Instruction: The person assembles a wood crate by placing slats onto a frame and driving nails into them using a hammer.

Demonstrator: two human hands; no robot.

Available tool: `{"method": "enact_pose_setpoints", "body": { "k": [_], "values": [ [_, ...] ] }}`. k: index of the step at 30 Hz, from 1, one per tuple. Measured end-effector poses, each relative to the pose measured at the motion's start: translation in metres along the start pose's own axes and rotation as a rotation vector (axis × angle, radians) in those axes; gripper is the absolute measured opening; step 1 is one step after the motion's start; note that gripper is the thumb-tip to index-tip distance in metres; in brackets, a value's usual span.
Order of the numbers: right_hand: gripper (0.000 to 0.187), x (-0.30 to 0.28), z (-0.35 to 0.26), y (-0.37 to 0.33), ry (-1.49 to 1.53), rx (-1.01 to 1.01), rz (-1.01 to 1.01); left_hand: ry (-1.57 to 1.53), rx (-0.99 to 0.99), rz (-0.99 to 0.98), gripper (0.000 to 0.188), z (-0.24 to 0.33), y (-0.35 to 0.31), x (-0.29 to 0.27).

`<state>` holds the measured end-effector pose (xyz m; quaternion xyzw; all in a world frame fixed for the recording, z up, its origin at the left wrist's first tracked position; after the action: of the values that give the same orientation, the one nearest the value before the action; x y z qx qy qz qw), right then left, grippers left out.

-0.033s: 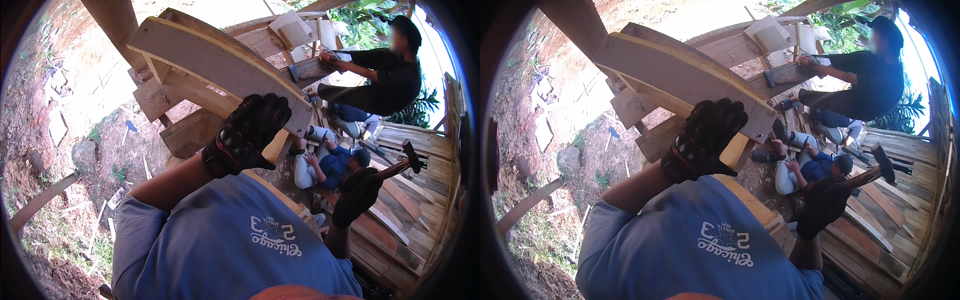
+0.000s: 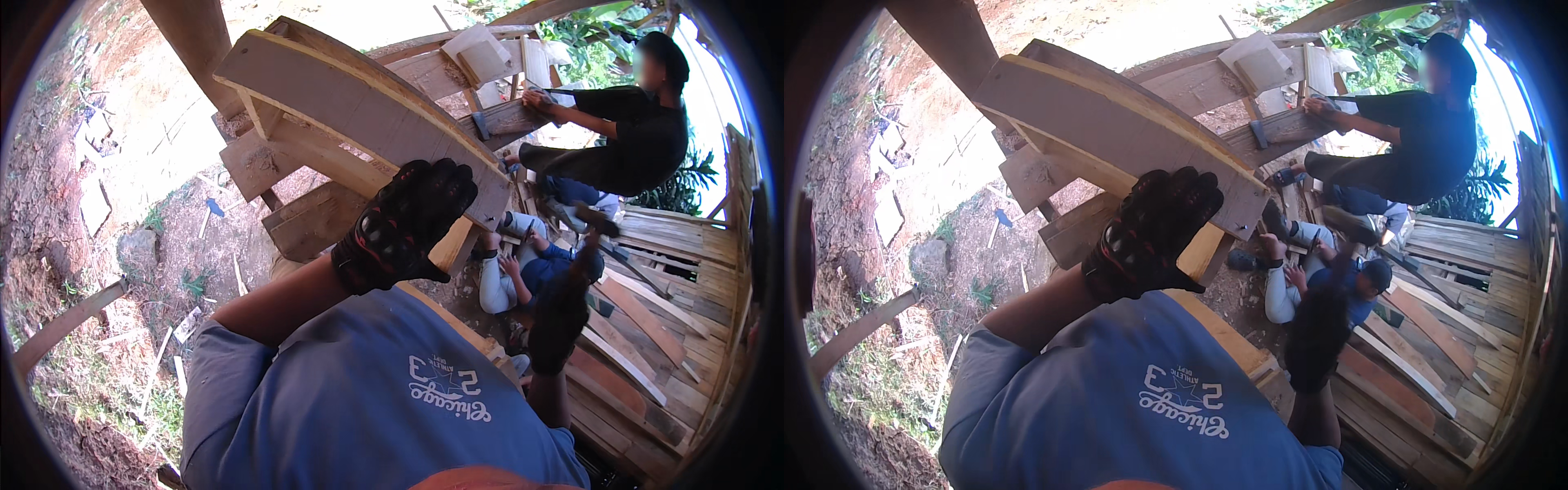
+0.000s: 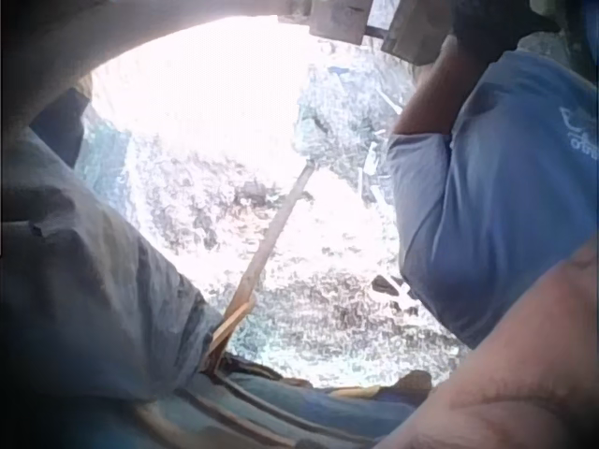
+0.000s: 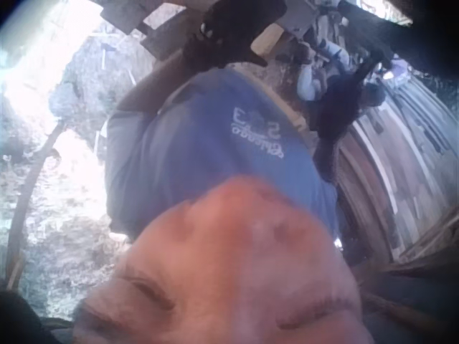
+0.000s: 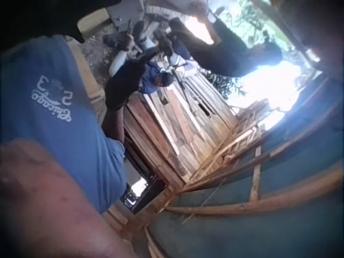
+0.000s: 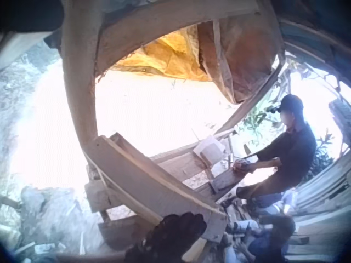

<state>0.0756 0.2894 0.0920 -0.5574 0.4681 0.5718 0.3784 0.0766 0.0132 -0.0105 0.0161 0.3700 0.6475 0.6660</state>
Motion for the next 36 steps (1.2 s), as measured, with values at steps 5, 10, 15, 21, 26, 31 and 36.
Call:
{"method": "enact_pose_setpoints", "body": {
  "k": [5,10,15,21,26,31,36],
  "values": [
    [0.036,-0.016,0.009,0.000,-0.030,-0.019,-0.124,0.023,-0.021,-0.024,0.115,-0.008,-0.002,-0.001],
    [0.037,0.001,-0.008,-0.010,-0.012,-0.003,-0.076,0.024,-0.032,-0.036,0.116,-0.008,0.004,0.006],
    [0.039,0.021,-0.018,0.009,0.075,0.030,-0.046,-0.025,-0.011,-0.047,0.115,-0.007,0.000,0.008],
    [0.041,0.039,-0.037,0.030,0.121,0.024,-0.106,-0.016,-0.007,-0.052,0.118,-0.010,0.000,0.005],
    [0.042,0.033,-0.041,0.046,0.109,0.017,-0.136,-0.034,0.015,-0.028,0.118,-0.013,-0.007,0.012],
    [0.044,0.032,-0.036,0.036,0.108,0.042,-0.164,-0.019,0.001,-0.035,0.120,-0.011,-0.010,0.010],
    [0.045,0.017,-0.035,0.011,0.087,0.087,-0.233,0.009,0.036,-0.016,0.119,-0.017,-0.007,0.007]
  ]
}}
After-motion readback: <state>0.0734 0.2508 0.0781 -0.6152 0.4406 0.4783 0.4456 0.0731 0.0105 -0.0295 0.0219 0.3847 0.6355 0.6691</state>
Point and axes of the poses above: each hand's wrist, its own y-axis towards the middle knuckle, its own x-axis out of the palm, z = x × y, the point moved 5 cm from there along y, towards the middle knuckle, and after that the axes turned 9 degrees about -y, right-handed, at the moved point
